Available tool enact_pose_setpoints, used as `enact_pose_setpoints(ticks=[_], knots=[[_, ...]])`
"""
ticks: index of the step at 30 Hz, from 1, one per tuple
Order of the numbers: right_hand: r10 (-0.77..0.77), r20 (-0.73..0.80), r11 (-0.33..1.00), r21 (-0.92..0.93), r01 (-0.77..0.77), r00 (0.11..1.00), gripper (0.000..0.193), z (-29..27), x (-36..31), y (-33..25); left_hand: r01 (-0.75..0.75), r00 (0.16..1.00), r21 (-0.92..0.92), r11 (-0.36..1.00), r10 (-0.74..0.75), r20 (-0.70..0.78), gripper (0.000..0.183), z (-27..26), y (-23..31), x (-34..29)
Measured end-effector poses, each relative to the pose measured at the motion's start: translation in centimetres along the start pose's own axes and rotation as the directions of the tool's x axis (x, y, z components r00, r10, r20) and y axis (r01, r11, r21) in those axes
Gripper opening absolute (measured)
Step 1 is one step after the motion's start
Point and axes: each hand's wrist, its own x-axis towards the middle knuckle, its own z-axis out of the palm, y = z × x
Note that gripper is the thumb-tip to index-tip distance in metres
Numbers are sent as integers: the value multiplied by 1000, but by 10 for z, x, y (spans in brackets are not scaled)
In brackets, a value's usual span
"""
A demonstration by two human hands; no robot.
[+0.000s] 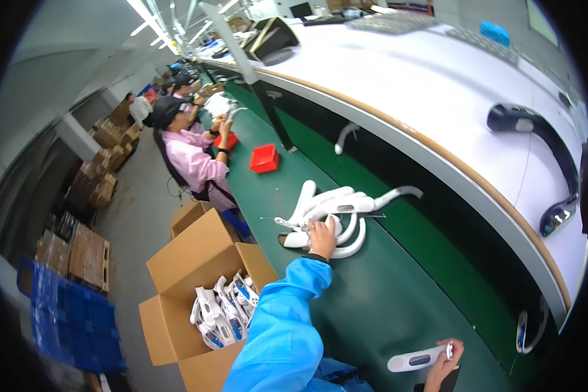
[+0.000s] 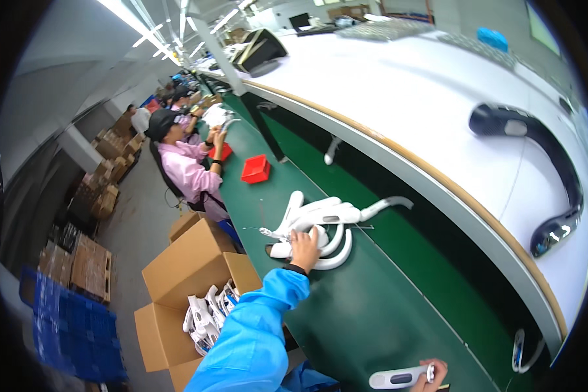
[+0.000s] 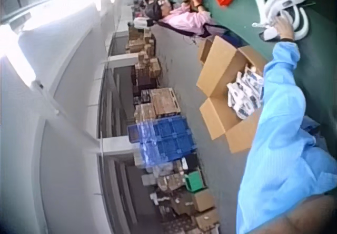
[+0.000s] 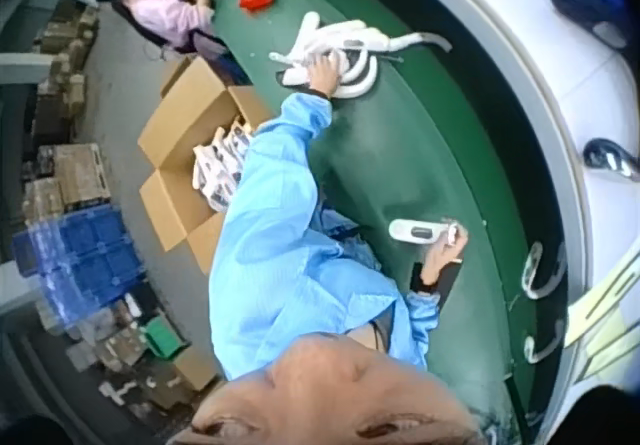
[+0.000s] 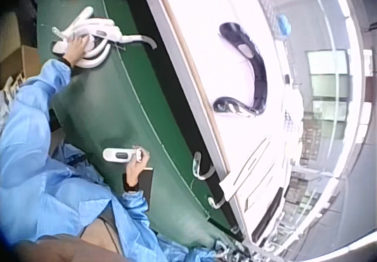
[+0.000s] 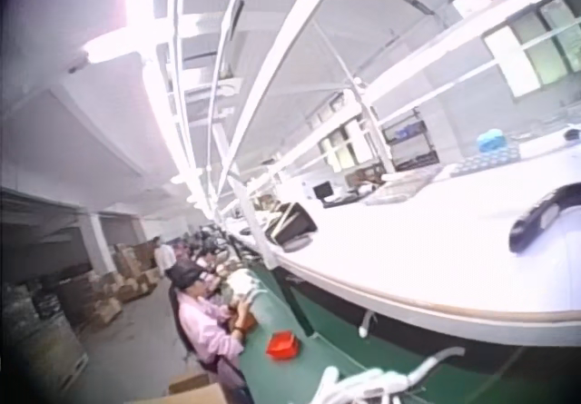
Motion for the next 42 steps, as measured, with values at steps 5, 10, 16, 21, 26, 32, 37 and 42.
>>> enact_pose_setpoints(ticks=[5,10,16,21,26,32,37,42], knots=[[-163,-41,984,-83,159,986,31,-6,5,-16,13,994,-72,997,-21,-106,59,-38,-9,-9],[13,-73,999,51,-10,997,39,7,-5,-37,-188,982,-548,815,150,-113,66,-146,9,2],[54,284,997,30,-65,957,51,44,5,-91,302,792,-932,199,492,362,54,-232,34,-42],[108,407,933,-357,49,907,47,38,-8,-91,525,415,-805,275,744,524,52,-272,85,-80],[150,271,955,-290,-67,951,61,34,-23,-82,389,300,-806,446,766,569,49,-283,107,-100],[202,299,939,-329,-98,933,59,24,-30,-69,252,220,-824,508,799,560,49,-283,114,-112],[178,330,948,-310,-71,927,48,18,-35,-61,282,101,-787,549,799,593,50,-282,122,-113],[322,292,934,-251,-253,900,32,15,-43,-54,266,-27,-773,576,806,591,56,-274,131,-112]])
